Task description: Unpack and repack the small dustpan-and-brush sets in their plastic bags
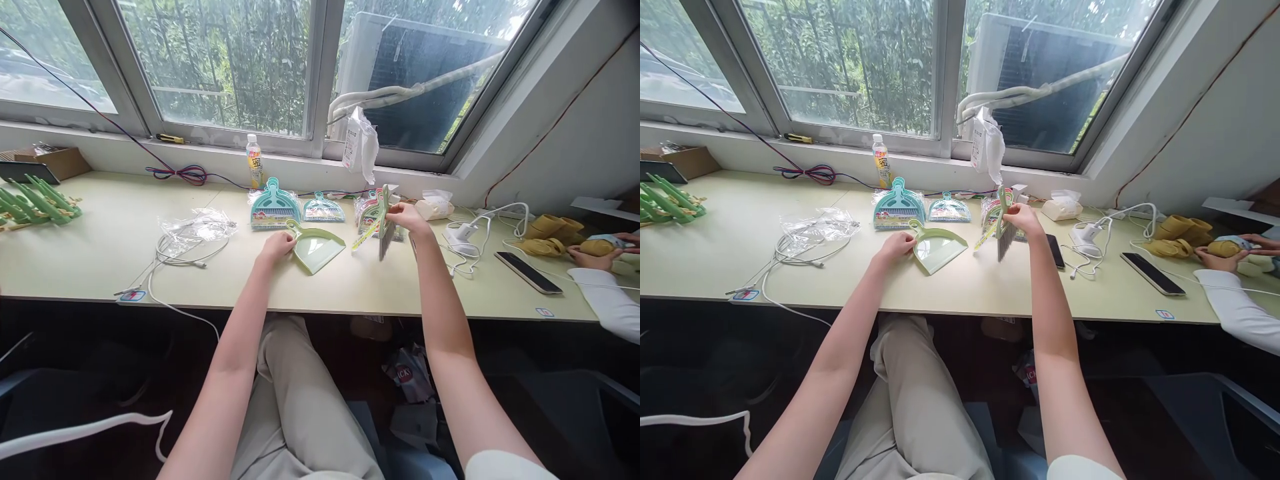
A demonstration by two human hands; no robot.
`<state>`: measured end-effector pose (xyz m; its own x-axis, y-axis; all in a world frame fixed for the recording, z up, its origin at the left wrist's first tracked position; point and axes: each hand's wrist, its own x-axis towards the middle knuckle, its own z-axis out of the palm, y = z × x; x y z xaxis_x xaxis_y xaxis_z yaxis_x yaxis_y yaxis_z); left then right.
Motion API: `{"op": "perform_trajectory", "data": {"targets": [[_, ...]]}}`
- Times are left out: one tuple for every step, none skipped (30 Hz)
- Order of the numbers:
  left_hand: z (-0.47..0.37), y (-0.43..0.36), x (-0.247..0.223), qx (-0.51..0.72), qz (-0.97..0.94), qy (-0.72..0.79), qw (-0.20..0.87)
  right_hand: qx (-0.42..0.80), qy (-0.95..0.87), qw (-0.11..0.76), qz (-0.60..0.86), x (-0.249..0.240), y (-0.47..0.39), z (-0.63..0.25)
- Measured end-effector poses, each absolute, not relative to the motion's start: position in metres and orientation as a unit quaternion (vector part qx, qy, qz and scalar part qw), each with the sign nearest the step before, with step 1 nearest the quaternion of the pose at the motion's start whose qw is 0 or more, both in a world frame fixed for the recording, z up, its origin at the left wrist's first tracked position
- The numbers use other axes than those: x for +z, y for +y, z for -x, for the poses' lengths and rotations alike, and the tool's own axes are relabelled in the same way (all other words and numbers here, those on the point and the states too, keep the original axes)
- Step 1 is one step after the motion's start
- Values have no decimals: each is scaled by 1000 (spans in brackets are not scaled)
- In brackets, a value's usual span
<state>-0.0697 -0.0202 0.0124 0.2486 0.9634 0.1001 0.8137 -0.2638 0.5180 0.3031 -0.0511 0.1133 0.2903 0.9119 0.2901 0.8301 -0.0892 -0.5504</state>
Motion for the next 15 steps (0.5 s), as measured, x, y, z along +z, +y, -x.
{"op": "perform_trajectory", "data": {"targets": [[69,-21,13,206,-767,579,185,103,-584,341,729,110,-50,-305],[69,-22,13,207,-766,579,187,138,-568,357,729,106,-50,-308],[69,-22,14,206,-765,579,191,164,-546,370,734,103,-49,-313],[69,-23,15,206,-766,577,195,177,-526,379,740,101,-49,-318],[70,-24,15,206,-767,575,197,179,-510,385,749,98,-49,-325],[70,-24,16,207,-769,572,198,171,-497,384,759,97,-49,-333],[71,-25,16,207,-770,569,200,158,-492,374,770,95,-49,-340],[72,-25,17,205,-772,566,202,139,-497,350,782,93,-50,-347],[72,-24,17,202,-774,564,205,119,-506,313,795,91,-53,-353],[73,-23,17,196,-775,562,211,96,-517,265,808,88,-56,-356],[73,-22,17,189,-776,562,217,74,-528,212,819,85,-61,-357],[74,-21,16,183,-777,561,220,52,-538,161,826,81,-66,-356],[74,-19,16,179,-777,563,217,33,-544,116,830,77,-71,-352],[74,-17,15,178,-774,570,210,18,-550,79,831,72,-76,-346],[74,-15,14,179,-768,582,200,9,-554,51,831,68,-81,-340]]}}
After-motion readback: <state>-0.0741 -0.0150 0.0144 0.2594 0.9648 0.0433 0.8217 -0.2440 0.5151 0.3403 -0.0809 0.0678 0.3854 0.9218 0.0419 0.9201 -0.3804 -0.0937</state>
